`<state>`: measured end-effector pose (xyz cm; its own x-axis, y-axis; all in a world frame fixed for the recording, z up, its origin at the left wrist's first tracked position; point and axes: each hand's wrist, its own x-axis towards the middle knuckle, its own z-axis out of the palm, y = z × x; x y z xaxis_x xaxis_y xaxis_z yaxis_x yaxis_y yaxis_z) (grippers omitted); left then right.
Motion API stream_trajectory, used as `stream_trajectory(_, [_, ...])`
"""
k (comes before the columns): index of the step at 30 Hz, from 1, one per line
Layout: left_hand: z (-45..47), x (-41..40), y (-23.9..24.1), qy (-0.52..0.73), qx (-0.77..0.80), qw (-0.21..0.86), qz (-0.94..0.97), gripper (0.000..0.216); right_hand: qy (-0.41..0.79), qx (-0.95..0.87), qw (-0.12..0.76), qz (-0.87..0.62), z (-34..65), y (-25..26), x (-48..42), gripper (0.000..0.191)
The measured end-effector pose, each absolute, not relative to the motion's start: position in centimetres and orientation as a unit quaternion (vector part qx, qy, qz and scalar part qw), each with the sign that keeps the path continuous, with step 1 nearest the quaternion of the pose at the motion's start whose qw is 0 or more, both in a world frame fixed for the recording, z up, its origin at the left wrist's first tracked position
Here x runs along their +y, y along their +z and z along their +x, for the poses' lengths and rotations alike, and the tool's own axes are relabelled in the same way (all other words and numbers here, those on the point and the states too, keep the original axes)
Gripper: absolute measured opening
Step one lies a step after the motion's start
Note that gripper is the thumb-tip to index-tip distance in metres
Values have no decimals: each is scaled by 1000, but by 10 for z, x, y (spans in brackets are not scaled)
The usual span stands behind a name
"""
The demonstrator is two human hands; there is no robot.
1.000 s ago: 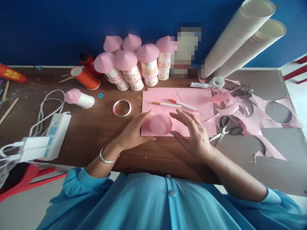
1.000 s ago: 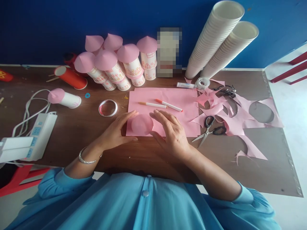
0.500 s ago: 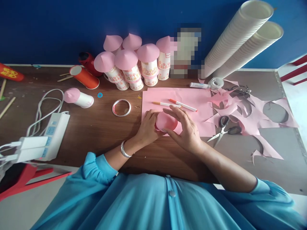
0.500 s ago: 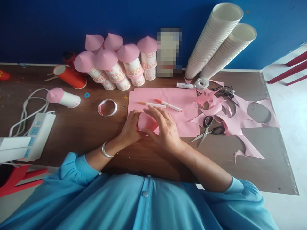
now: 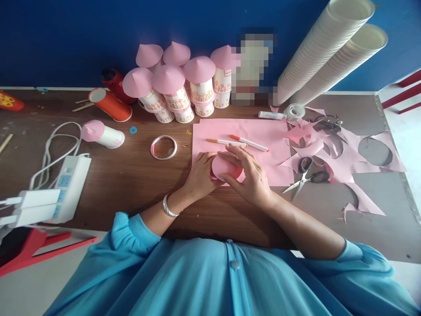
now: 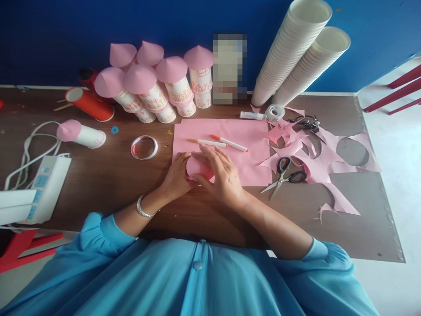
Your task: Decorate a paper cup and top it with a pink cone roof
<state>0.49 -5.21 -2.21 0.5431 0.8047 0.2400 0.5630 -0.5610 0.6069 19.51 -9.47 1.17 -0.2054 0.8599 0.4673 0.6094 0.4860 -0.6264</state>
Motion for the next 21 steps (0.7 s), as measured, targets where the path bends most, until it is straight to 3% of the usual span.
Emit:
stream_trajectory(14, [4, -52, -25, 254, 405, 216, 852, 64, 173, -761, 411, -471, 195, 14, -93, 80])
stream_trajectory(21, [5, -51, -24, 262, 390, 200, 860, 53, 148, -763, 414, -474, 188, 6, -90, 72])
